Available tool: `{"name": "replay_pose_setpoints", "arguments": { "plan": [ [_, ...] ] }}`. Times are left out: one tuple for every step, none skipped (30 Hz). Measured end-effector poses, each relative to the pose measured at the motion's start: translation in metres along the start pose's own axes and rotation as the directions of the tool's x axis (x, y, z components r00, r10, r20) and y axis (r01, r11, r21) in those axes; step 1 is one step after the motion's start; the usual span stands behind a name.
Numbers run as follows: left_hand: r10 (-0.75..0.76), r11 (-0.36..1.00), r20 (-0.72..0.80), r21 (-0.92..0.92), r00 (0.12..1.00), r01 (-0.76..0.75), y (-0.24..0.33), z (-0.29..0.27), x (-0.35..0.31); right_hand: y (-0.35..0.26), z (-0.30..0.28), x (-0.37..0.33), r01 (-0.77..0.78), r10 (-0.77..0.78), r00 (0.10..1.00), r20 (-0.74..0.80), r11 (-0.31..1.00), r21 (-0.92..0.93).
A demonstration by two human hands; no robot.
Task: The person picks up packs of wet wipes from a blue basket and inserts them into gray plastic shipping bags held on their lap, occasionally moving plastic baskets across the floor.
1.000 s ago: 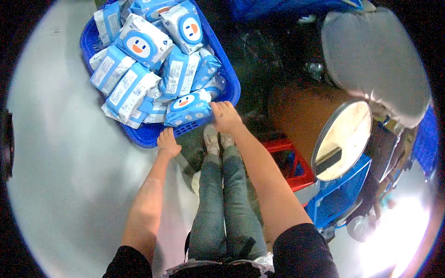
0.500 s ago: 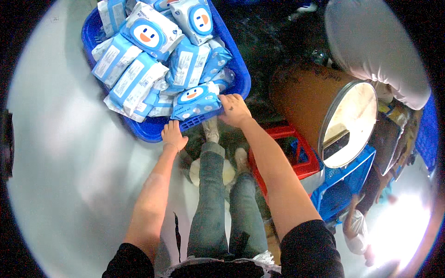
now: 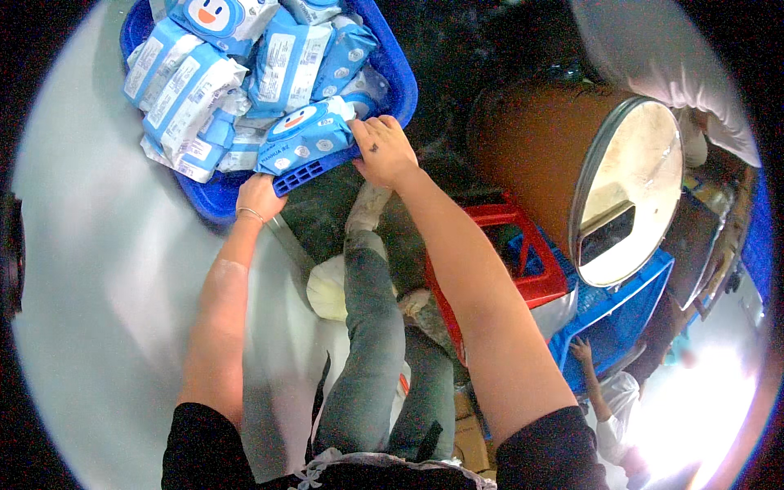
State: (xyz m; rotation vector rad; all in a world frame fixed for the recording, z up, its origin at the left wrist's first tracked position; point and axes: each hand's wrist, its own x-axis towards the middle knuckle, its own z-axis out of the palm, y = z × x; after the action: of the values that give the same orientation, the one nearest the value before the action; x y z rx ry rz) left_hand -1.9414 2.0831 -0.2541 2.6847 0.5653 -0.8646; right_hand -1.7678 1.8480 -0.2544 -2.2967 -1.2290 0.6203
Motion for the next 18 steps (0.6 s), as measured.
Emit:
{"name": "replay_pose_setpoints", "arguments": {
  "plan": [
    [-0.006,1.000,0.016,-0.007,1.000,0.007,0.001,0.000,-0.002,-0.001,0.001,-0.001,-0.005,0.005,1.000,0.007,1.000,0.000],
    [-0.011,1.000,0.030,-0.007,0.999,0.011,0.003,-0.003,-0.003,-0.001,0.003,-0.001,-0.012,0.012,1.000,0.010,1.000,0.002],
    [0.033,0.999,0.002,0.016,0.999,-0.033,0.001,0.000,-0.004,0.001,0.004,-0.001,-0.005,0.005,1.000,-0.006,1.000,0.003],
    [0.024,0.999,0.012,0.028,1.000,-0.025,0.002,-0.002,-0.001,0.005,0.004,-0.002,0.002,-0.002,1.000,-0.023,1.000,0.004],
    [0.019,0.999,0.028,0.040,0.999,-0.020,0.006,-0.005,-0.002,0.004,0.005,-0.005,0.002,-0.002,0.999,-0.035,1.000,0.007],
    [0.013,0.999,0.044,0.052,0.999,-0.016,0.008,-0.006,-0.002,0.004,0.005,-0.006,0.013,-0.013,0.999,-0.036,1.000,0.008],
    [0.039,0.998,-0.014,0.052,0.999,-0.039,0.003,0.000,-0.002,0.004,0.005,-0.004,0.023,-0.023,0.999,-0.039,1.000,0.009],
    [0.046,0.998,-0.024,0.052,0.999,-0.045,0.000,0.003,-0.002,0.007,0.004,-0.002,0.037,-0.037,0.998,-0.047,0.999,0.000],
    [0.054,0.997,-0.035,0.052,0.998,-0.052,-0.002,0.006,-0.002,0.007,0.007,-0.004,0.043,-0.044,0.995,-0.095,0.999,-0.005],
    [0.062,0.997,-0.047,0.051,0.997,-0.060,-0.004,0.008,-0.002,0.007,0.007,-0.004,0.039,-0.039,0.995,-0.092,0.999,0.001],
    [0.056,0.996,-0.031,0.071,0.998,-0.054,-0.002,0.006,-0.003,0.006,0.005,-0.005,0.033,-0.032,0.996,-0.088,0.999,0.005],
    [0.055,0.993,-0.006,0.105,0.998,-0.054,-0.001,0.007,-0.005,0.004,0.004,-0.006,0.027,-0.026,0.996,-0.085,1.000,0.007],
    [0.054,0.989,0.016,0.138,0.998,-0.056,-0.003,0.009,-0.007,0.006,0.008,-0.006,0.059,-0.056,0.990,-0.131,0.998,0.020],
    [0.054,0.983,0.021,0.175,0.998,-0.057,-0.004,0.008,-0.003,0.007,0.009,-0.005,0.062,-0.062,0.989,-0.136,0.998,-0.006],
    [0.090,0.988,-0.032,0.132,0.995,-0.085,-0.002,0.008,-0.003,0.007,0.011,-0.007,0.053,-0.058,0.987,-0.147,0.998,-0.041],
    [0.098,0.982,-0.039,0.163,0.994,-0.090,-0.001,0.007,-0.006,0.006,0.012,-0.010,0.040,-0.053,0.986,-0.161,0.996,-0.079],
    [0.095,0.978,-0.062,0.193,0.994,-0.082,0.003,0.005,-0.009,0.005,0.015,-0.012,0.053,-0.069,0.974,-0.218,0.995,-0.079],
    [0.122,0.977,-0.084,0.188,0.989,-0.104,0.001,0.007,-0.011,0.002,0.013,-0.014,0.025,-0.045,0.981,-0.190,0.994,-0.104]
  ]
}}
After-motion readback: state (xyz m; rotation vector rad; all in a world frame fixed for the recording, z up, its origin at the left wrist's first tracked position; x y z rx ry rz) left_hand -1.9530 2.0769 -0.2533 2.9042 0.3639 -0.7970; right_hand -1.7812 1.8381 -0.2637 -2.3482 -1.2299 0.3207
